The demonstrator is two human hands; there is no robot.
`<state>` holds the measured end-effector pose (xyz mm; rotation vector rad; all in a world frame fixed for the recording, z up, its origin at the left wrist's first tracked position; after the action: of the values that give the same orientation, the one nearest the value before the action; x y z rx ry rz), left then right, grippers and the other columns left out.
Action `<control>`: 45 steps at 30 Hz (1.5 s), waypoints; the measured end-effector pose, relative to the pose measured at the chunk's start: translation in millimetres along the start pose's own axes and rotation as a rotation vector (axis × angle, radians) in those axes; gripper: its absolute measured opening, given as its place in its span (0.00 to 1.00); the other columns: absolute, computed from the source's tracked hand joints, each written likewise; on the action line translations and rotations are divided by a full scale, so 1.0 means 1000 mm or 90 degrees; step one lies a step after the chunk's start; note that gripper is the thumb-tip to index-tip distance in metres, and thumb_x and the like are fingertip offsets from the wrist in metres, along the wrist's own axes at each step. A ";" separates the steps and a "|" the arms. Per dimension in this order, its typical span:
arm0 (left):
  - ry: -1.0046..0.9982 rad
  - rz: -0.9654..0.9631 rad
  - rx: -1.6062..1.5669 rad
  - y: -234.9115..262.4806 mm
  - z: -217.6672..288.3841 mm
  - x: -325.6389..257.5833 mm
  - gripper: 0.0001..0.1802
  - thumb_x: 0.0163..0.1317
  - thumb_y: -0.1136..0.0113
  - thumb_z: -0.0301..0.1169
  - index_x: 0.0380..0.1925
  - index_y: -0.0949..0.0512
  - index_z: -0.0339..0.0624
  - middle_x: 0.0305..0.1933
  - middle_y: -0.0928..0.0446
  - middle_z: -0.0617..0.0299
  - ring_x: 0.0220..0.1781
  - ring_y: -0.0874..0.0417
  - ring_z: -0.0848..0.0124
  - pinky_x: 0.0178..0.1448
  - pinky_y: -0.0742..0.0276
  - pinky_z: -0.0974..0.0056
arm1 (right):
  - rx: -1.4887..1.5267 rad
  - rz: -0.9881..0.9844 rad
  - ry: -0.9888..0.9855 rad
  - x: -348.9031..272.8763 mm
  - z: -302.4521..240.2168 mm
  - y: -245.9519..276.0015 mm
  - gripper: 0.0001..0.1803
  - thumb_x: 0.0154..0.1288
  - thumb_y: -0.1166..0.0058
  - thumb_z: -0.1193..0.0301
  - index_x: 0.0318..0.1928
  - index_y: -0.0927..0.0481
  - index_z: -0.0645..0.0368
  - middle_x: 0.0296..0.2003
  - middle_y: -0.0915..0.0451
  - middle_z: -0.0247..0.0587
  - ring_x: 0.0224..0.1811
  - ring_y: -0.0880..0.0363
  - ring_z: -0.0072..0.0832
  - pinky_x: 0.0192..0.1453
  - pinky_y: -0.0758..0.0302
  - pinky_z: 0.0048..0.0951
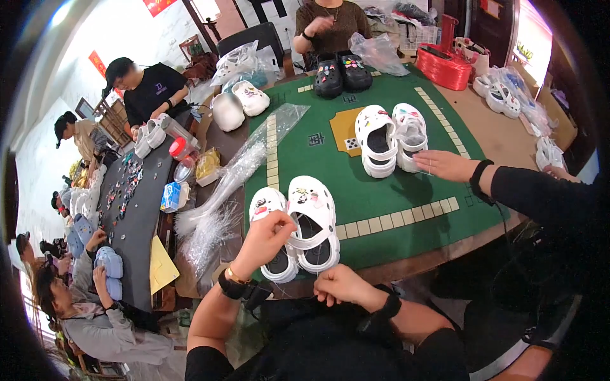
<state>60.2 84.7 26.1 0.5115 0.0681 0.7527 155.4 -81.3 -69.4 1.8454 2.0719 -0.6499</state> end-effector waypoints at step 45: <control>-0.002 0.015 -0.039 -0.003 0.003 -0.004 0.07 0.60 0.34 0.27 0.36 0.18 0.36 0.31 0.19 0.65 0.32 0.22 0.80 0.36 0.26 0.72 | 0.189 0.247 0.462 0.031 -0.085 0.041 0.09 0.68 0.46 0.76 0.44 0.17 0.65 0.38 0.16 0.34 0.39 0.22 0.16 0.44 0.27 0.19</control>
<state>60.5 78.7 27.0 0.4560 0.0369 0.7743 198.5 -8.2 -17.4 2.8857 1.9447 -0.1959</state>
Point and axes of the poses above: each hand's wrist, its own x-axis towards the middle knuckle, its own y-axis out of the back of the hand, z = x × y, the point moved 5 cm from there along x, towards the middle knuckle
